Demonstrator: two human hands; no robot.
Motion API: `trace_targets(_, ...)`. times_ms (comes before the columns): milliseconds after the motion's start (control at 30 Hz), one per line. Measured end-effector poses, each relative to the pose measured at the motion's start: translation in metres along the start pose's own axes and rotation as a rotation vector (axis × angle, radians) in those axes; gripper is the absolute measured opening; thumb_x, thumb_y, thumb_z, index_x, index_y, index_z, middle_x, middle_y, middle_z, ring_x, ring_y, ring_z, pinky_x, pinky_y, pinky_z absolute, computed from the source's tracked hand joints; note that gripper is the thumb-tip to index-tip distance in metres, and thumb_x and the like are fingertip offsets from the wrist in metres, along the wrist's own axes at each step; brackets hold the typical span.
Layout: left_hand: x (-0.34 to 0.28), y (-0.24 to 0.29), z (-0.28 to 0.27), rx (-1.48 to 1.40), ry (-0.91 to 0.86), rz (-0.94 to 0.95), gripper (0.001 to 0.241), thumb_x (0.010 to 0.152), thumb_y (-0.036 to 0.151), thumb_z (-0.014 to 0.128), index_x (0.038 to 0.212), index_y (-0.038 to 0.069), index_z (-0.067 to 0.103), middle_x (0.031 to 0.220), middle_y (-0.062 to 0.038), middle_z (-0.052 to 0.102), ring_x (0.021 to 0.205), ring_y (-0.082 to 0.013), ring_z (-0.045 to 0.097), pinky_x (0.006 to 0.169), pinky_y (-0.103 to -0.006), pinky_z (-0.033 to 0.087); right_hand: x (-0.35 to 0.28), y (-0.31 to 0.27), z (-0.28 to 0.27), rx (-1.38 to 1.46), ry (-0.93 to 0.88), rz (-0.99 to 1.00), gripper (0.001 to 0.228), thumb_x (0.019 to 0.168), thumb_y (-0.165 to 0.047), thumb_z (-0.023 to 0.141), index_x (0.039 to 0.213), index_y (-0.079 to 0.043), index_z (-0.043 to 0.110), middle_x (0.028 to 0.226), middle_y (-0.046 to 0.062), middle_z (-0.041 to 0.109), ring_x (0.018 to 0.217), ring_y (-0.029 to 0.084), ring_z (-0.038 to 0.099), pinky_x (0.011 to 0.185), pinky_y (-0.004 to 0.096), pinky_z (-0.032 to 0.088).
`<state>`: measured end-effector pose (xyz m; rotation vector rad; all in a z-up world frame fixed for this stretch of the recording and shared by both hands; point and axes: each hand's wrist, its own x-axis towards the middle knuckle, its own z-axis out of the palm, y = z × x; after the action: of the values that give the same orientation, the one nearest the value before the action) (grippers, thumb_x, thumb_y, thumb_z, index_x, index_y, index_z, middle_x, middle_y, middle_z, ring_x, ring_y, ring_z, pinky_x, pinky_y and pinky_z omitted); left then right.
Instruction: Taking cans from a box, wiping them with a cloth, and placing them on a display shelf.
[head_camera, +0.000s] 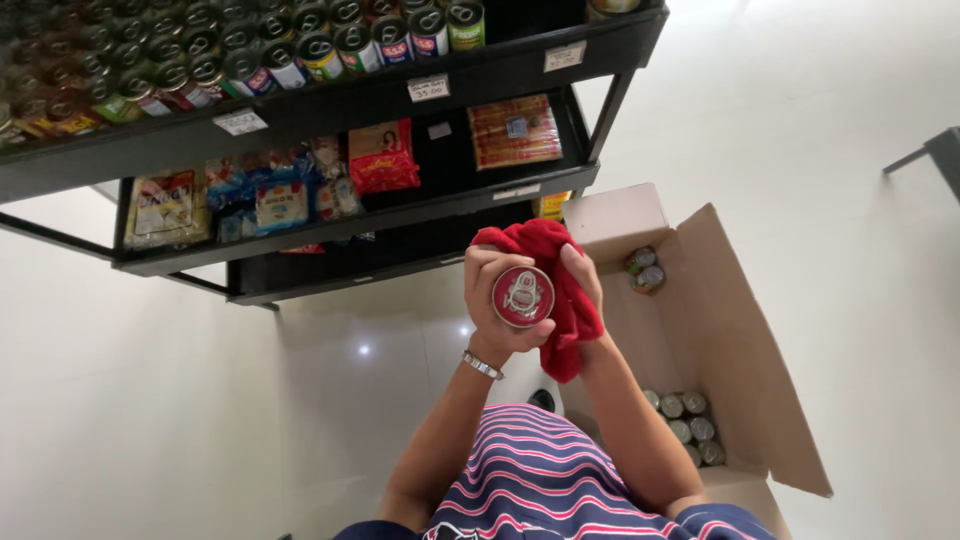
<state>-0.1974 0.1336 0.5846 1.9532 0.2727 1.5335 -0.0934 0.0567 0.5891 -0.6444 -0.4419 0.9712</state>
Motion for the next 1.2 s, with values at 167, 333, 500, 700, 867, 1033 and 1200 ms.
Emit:
trace_targets(167, 0.021, -0.006, 0.018, 0.099, 0.101, 0.215, 0.075, 0.070, 0.064, 0.084, 0.115, 0.008, 0.060, 0.111, -0.006, 0.054, 0.104, -0.0256, 0.056, 0.092, -0.0415, 0.050, 0.005, 0.014, -0.015, 0.195, 0.174, 0.225, 0.050, 0.100, -0.049, 0.060, 0.123, -0.005, 0.063, 0.108, 0.008, 0.070, 0.094, 0.018, 0.068, 0.084, 0.034, 0.057)
trace_targets(333, 0.023, -0.021, 0.031, 0.296, 0.080, 0.314, 0.076, 0.070, 0.051, 0.094, 0.119, 0.008, 0.054, 0.114, -0.007, 0.054, 0.105, -0.0285, 0.054, 0.096, -0.0476, 0.047, 0.027, 0.042, -0.058, 0.009, 0.269, 0.128, 0.043, 0.107, -0.046, 0.063, 0.116, -0.004, 0.065, 0.095, 0.002, 0.068, 0.082, 0.011, 0.063, 0.071, 0.029, 0.055)
trace_targets(500, 0.009, -0.068, 0.024, -0.490, 0.091, -0.664, 0.058, 0.084, 0.043, 0.086, 0.123, 0.008, 0.060, 0.114, -0.010, 0.062, 0.106, -0.0199, 0.061, 0.097, -0.0341, 0.051, 0.032, 0.024, -0.029, -0.645, 0.211, -0.281, 0.043, 0.101, -0.037, 0.064, 0.119, 0.001, 0.066, 0.100, 0.008, 0.070, 0.090, 0.014, 0.063, 0.081, 0.029, 0.053)
trace_targets(700, 0.031, -0.051, 0.021, -1.266, 0.168, -0.899, 0.055, 0.082, 0.046, 0.078, 0.122, 0.017, 0.053, 0.142, -0.001, 0.062, 0.127, -0.0164, 0.063, 0.108, -0.0360, 0.052, 0.084, 0.020, -0.037, -0.875, -0.177, -0.703, 0.070, 0.102, -0.066, 0.043, 0.128, -0.004, 0.063, 0.153, 0.022, 0.043, 0.142, 0.033, 0.041, 0.122, 0.049, 0.032)
trace_targets(867, 0.033, -0.086, 0.006, -1.278, 0.157, -0.992, 0.065, 0.091, 0.060, 0.066, 0.132, 0.011, 0.054, 0.128, -0.007, 0.062, 0.121, -0.0217, 0.063, 0.104, -0.0395, 0.052, 0.116, -0.008, -0.007, -1.028, -0.292, -0.632, 0.077, 0.101, -0.066, 0.048, 0.146, -0.003, 0.047, 0.161, 0.024, 0.036, 0.154, 0.037, 0.034, 0.128, 0.049, 0.029)
trace_targets(1033, 0.016, -0.158, -0.018, -1.062, -0.022, -0.758, 0.065, 0.099, 0.056, 0.069, 0.137, 0.006, 0.052, 0.124, -0.011, 0.060, 0.116, -0.0222, 0.060, 0.101, -0.0375, 0.050, 0.144, -0.025, 0.018, -0.975, -0.565, -0.076, 0.086, 0.087, -0.052, 0.071, 0.153, -0.003, 0.045, 0.151, 0.017, 0.055, 0.142, 0.031, 0.052, 0.119, 0.040, 0.039)
trace_targets(1200, 0.034, -0.176, -0.022, -0.634, -0.437, -0.723, 0.080, 0.093, 0.065, 0.065, 0.142, 0.004, 0.050, 0.128, -0.008, 0.060, 0.120, -0.0187, 0.059, 0.105, -0.0328, 0.048, 0.168, -0.031, 0.013, -1.091, -0.545, 0.301, 0.092, 0.070, -0.029, 0.087, 0.151, -0.010, 0.046, 0.143, 0.012, 0.064, 0.129, 0.026, 0.064, 0.109, 0.034, 0.050)
